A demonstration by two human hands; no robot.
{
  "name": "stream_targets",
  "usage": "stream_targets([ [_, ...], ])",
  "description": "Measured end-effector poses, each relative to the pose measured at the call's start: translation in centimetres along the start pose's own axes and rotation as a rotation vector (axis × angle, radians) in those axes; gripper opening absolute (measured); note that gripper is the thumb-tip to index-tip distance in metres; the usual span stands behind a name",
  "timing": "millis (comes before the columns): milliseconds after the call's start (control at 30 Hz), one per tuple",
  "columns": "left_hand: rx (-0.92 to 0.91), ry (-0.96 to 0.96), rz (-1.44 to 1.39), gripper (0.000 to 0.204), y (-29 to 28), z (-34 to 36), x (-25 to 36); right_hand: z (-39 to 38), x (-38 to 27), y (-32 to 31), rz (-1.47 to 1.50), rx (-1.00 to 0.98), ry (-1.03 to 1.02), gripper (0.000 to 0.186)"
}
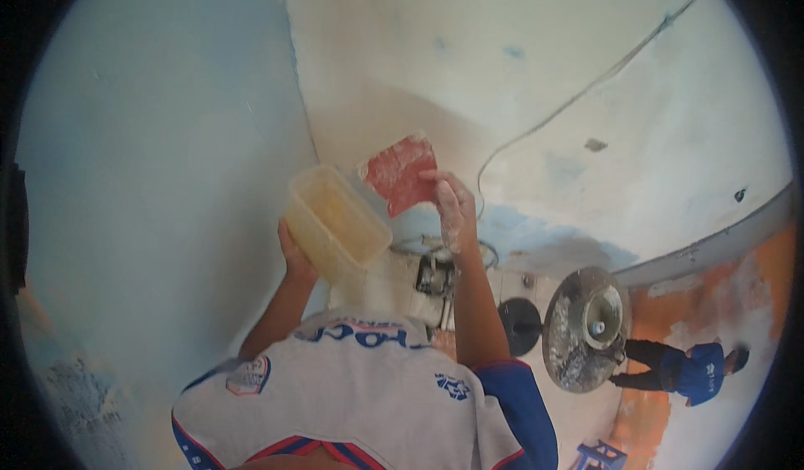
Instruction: The person applies white plaster to a wall using a red putty knife and a plastic container, smoothing the material over the surface.
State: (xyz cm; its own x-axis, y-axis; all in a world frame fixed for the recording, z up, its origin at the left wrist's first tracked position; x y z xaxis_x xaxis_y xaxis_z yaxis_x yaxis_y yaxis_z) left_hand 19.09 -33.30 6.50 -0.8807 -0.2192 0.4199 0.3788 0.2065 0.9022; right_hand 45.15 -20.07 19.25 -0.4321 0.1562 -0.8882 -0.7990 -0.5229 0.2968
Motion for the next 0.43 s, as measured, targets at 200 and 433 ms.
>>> stream_targets([
  [200, -0.039, -0.048, 0.059, 0.082, 5.1, 3.5, -5.4, -3.2, -2.4, -3.8, -0.233, 0.154, 0.075, 0.025],
  [433, -0.194, 0.080, 0.068, 0.082, 10.2, 3.2, -12.4, -6.7, -9.3, -6.2, 0.007, 0.256, -0.068, 0.071],
])
Point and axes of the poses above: each hand's wrist, its own z-axis towards the middle knuckle, its own y-axis out of the palm, x = y × z, the point moved 2 cm from there along z, towards the middle knuckle, and after that the axes turned 2 degrees about z, right-handed, at the moved point
